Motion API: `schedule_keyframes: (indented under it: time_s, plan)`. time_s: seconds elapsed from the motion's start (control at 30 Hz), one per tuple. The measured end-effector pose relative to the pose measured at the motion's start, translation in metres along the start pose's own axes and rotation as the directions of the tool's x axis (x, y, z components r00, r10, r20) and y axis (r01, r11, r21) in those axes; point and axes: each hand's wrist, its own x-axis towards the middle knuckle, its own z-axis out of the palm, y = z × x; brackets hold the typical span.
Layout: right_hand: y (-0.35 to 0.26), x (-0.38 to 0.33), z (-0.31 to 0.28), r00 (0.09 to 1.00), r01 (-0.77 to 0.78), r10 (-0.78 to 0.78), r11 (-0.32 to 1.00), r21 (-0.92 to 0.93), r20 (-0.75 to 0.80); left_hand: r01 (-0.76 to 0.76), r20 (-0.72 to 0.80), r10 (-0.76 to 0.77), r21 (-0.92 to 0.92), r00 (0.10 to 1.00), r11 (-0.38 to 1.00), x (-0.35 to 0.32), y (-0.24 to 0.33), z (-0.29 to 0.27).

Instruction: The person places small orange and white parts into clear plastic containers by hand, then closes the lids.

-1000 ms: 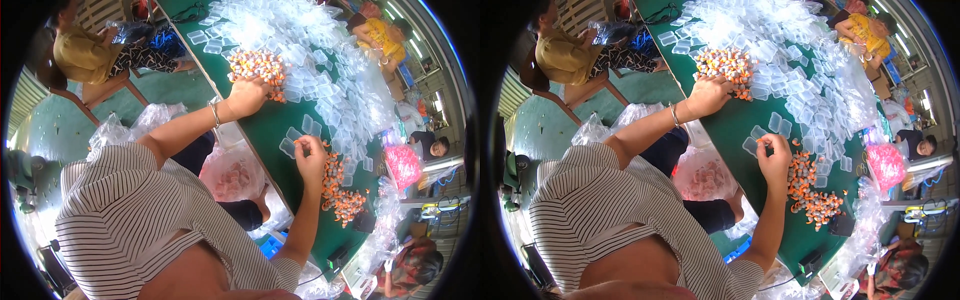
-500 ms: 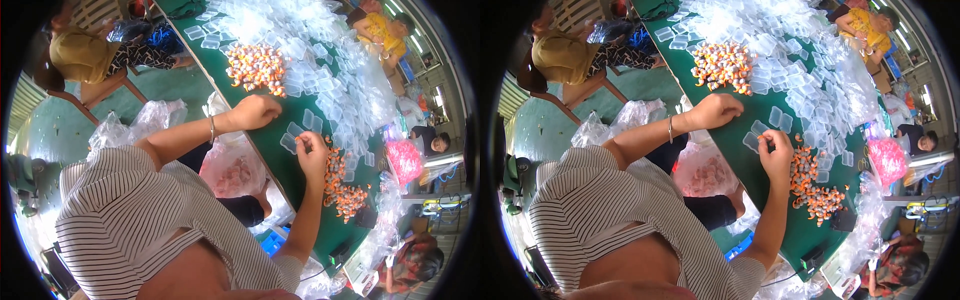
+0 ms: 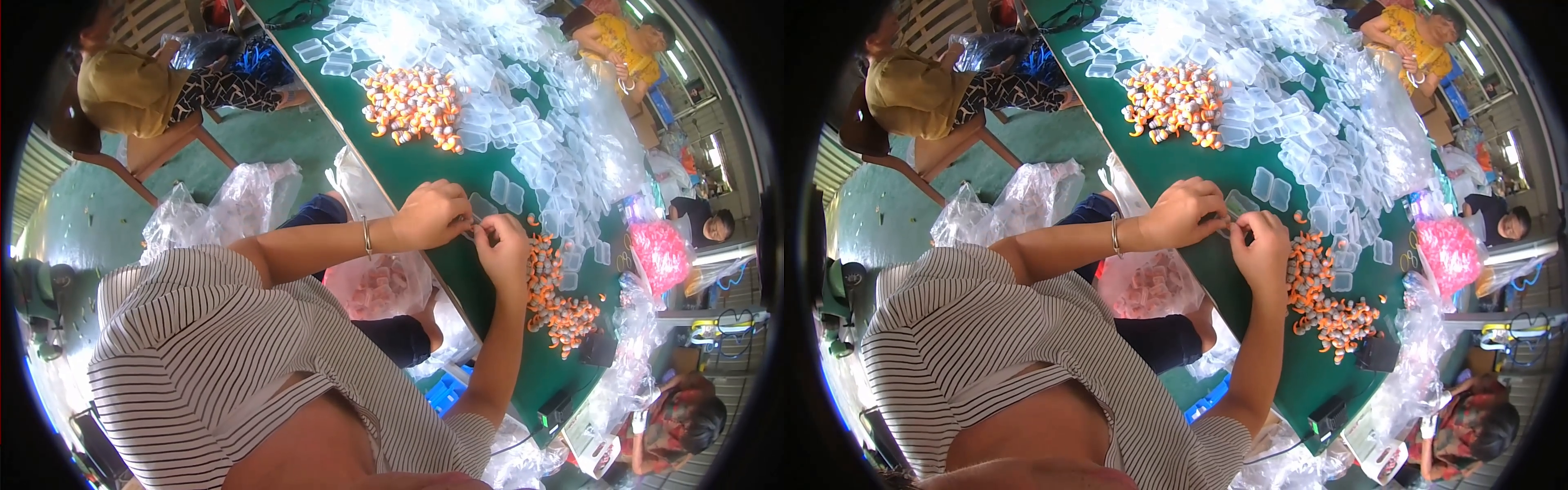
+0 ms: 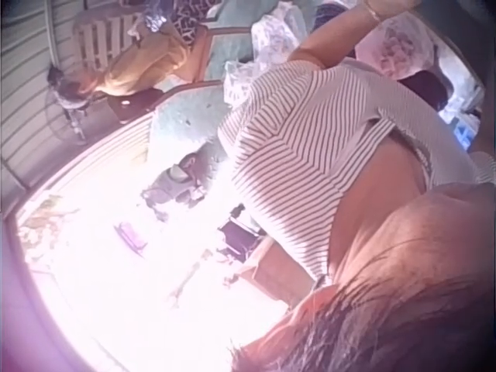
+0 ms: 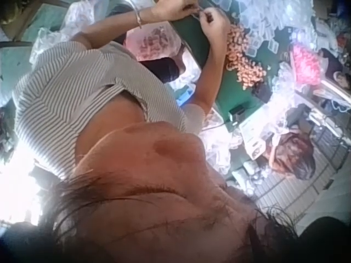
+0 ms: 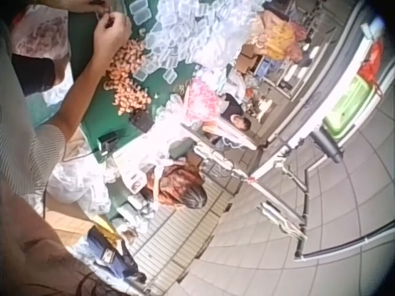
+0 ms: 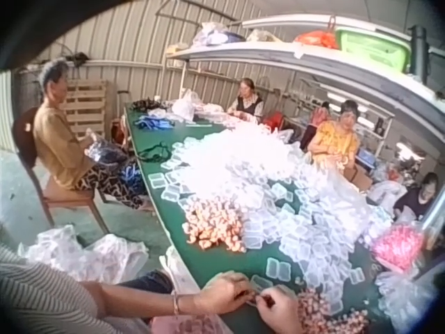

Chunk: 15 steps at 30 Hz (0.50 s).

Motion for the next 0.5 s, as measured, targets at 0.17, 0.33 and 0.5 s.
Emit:
schedule_keyframes:
  time_s: [0.17, 0.33, 0.5]
  plan:
    - [0.002, 0.002, -0.003, 0.986, 0.143, -0.156, 0.969, -0.204, -0.051, -0.05, 0.035, 0.045, 0.166, 0.998, 0.985, 0.0, 0.006, -0.009]
    - [0.01, 0.001, -0.004, 0.987, 0.063, -0.096, 0.971, -0.23, -0.132, -0.09, 0.082, 0.076, 0.19, 0.994, 0.978, 0.0, 0.01, -0.015]
    - [0.015, -0.004, 0.002, 1.0, -0.02, 0.015, 0.866, -0.499, -0.013, -0.19, 0.236, 0.138, 0.211, 0.962, 0.959, 0.002, -0.007, -0.007]
